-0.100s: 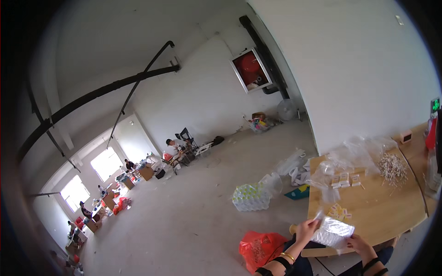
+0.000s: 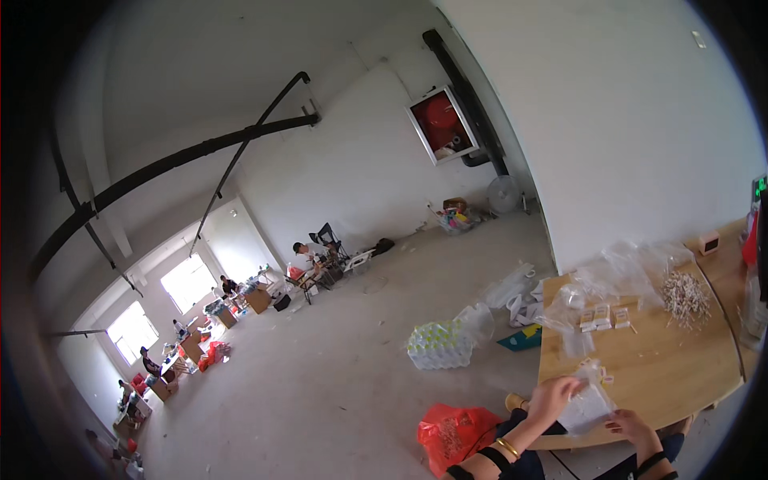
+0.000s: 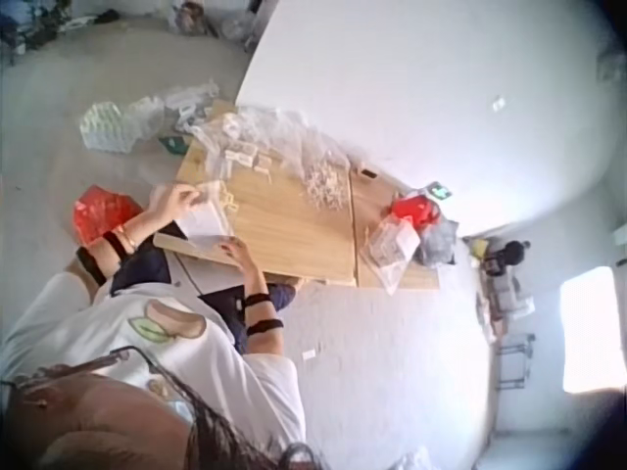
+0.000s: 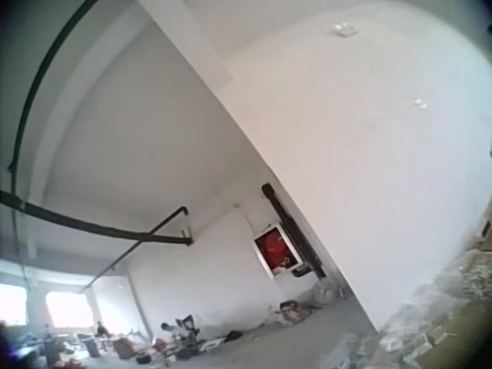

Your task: The person is packaging small white rectangular items into clear plastic bags and then placing them into a larger container.

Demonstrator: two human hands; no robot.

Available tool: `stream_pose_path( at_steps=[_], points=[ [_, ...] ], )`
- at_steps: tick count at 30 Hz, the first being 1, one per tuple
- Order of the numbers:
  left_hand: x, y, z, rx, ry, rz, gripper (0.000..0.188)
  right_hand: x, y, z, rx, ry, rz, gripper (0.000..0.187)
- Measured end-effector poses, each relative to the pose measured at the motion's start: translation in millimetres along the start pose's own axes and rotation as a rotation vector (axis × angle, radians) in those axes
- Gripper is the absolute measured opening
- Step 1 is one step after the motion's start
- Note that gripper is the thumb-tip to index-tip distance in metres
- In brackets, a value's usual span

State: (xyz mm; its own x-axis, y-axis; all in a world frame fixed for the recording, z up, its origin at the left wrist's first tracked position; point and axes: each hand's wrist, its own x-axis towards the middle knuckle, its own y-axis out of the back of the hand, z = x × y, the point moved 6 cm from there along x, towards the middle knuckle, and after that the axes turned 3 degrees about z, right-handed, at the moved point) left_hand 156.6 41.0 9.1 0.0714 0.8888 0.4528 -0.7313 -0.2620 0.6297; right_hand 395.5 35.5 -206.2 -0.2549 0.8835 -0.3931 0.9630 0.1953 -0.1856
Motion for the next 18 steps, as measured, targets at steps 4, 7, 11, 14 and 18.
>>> stream_pose_path(
  at_steps=[4, 7, 11, 14, 18],
  points=[
    [-14.1, -20.1, 45.3, 0.092, -0.399, -0.039, 0.01, 9.0, 41.8, -14.6, -0.09, 0.131, 0.142, 0.021],
    [-34.4, -38.2, 47.6, 0.198, -0.527, -0.161, 0.013, -9.1, 42.1, -59.7, -0.217, 0.255, 0.295, 0.02],
    [-39.9, -36.5, 49.2, 0.165, -0.471, -0.209, 0.019, -63.4, -15.3, -140.4, -0.161, 0.472, 0.211, 0.02],
    [-37.6, -30.3, 47.7, 0.198, -0.513, -0.165, 0.017, -73.3, -56.2, -166.8, -0.443, 0.659, 0.164, 0.025],
    [-37.4, -18.1, 46.0, 0.185, -0.468, -0.147, 0.016, -71.7, -91.5, -184.8, -0.767, 0.78, 0.075, 0.024]
  ],
)
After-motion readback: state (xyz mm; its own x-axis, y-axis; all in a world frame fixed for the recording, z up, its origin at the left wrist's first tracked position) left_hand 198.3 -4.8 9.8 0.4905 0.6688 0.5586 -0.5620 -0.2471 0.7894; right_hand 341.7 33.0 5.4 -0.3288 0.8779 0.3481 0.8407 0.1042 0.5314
